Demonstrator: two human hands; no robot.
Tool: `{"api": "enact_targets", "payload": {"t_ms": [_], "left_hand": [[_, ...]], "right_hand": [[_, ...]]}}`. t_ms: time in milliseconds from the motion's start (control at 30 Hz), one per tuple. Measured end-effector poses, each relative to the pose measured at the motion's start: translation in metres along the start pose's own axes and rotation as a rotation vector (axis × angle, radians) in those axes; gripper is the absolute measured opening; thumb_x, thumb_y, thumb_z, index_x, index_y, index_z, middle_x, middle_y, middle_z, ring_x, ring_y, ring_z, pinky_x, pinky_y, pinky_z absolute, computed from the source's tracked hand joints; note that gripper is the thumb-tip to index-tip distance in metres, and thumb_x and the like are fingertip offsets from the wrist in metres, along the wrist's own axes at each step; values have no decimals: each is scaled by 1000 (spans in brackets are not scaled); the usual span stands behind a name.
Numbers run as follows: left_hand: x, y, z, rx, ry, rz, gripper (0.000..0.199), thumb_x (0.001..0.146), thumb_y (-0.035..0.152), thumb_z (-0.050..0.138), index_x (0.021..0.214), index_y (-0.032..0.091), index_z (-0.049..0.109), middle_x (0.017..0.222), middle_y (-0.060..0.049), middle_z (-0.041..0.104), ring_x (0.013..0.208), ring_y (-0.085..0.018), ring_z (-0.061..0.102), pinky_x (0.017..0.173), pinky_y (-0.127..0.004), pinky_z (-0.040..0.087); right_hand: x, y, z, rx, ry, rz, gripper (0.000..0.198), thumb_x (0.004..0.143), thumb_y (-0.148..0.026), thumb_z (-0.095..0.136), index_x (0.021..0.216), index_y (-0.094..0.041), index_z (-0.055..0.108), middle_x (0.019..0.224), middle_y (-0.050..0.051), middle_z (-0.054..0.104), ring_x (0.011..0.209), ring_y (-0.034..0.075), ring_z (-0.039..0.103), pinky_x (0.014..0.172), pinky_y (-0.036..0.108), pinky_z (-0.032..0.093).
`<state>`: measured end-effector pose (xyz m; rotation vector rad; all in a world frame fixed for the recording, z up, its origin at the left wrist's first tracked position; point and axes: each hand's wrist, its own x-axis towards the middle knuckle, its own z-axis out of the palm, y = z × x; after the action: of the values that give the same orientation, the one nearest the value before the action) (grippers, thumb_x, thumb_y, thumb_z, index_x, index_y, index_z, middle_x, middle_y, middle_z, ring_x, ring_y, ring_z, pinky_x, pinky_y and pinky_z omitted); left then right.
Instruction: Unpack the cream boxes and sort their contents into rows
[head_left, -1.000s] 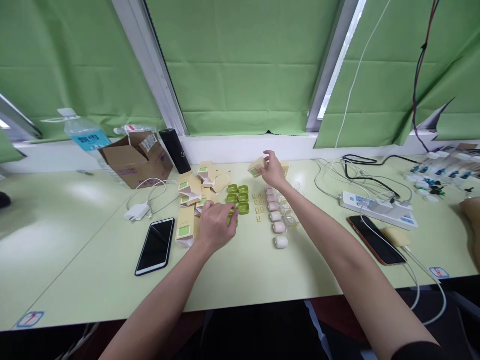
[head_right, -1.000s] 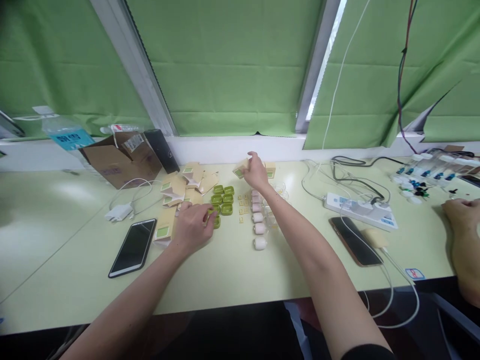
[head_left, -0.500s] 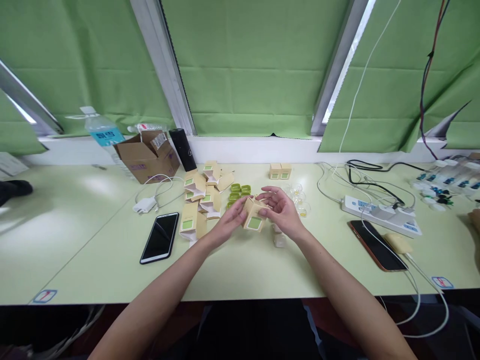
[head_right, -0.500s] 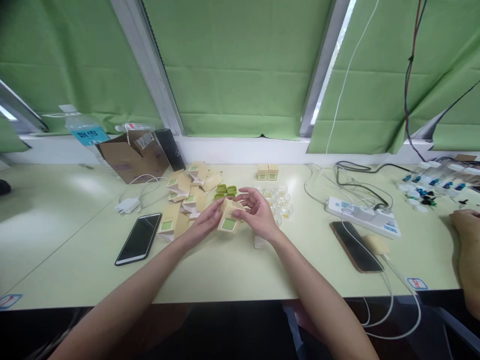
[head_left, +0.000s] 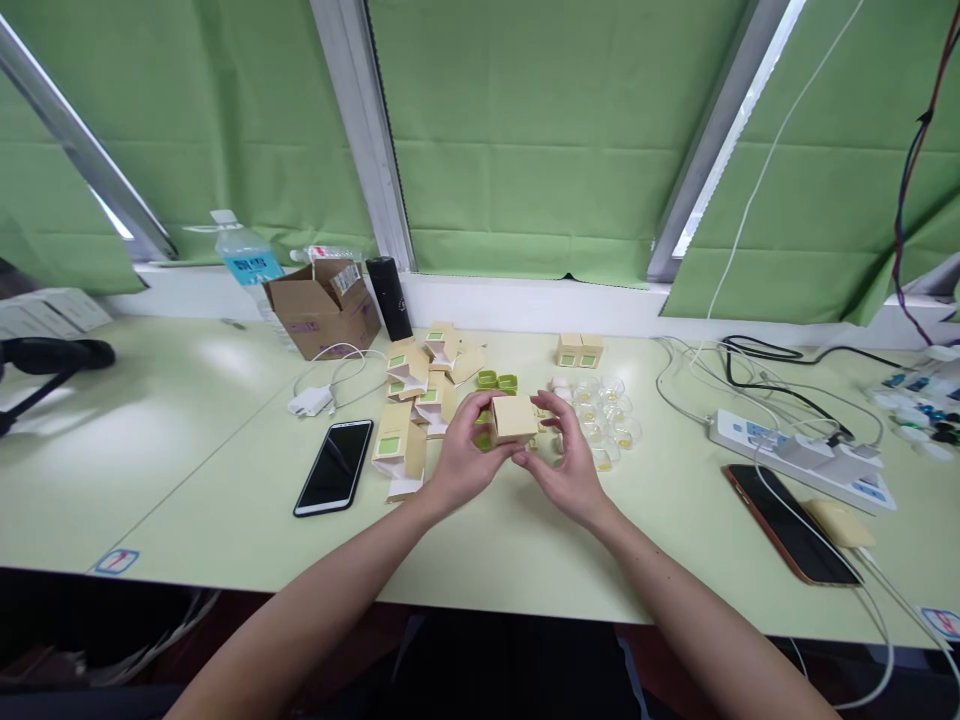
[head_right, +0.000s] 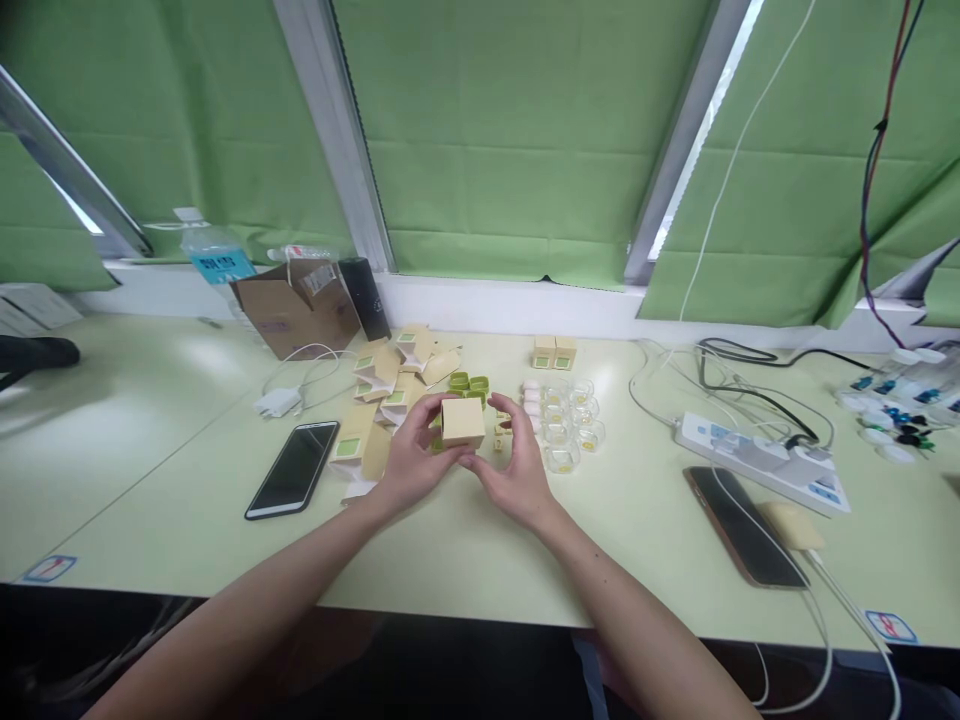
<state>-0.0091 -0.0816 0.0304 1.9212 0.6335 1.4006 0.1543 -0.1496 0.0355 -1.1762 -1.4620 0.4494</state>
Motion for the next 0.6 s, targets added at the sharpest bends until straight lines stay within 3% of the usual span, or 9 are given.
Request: {"api": "enact_targets", "payload": {"t_ms": [300,433,600], "left_hand": [[-5,3,-4,499,-33,398,58,86,0,57,139,24,55,124,-14,60,118,-27,63,96,-43,59],[-4,0,-4,585,-54,478,62,86,-2,50,143,22,53,122,-15,62,117,-29,63,94,-45,60],[-2,-3,-4,604,-32,549,70,84,-6,46,148,20,47,124,-15,68,121,-30,65,102,-52,59]], "right_hand": [[0,-9,-4,-7,17,-20,43,96,-38,63,137,-30,52,131,11,65,105,26,67,86,46,59],[0,-8,-5,-17,-33,-4,46,96,-37,63,139,-31,49,126,11,67,94,24,69,80,44,61],[0,-7,-5,-24,-49,-15,49,95,-33,62,141,-32,45,113,8,67,94,25,71,80,45,62]]}}
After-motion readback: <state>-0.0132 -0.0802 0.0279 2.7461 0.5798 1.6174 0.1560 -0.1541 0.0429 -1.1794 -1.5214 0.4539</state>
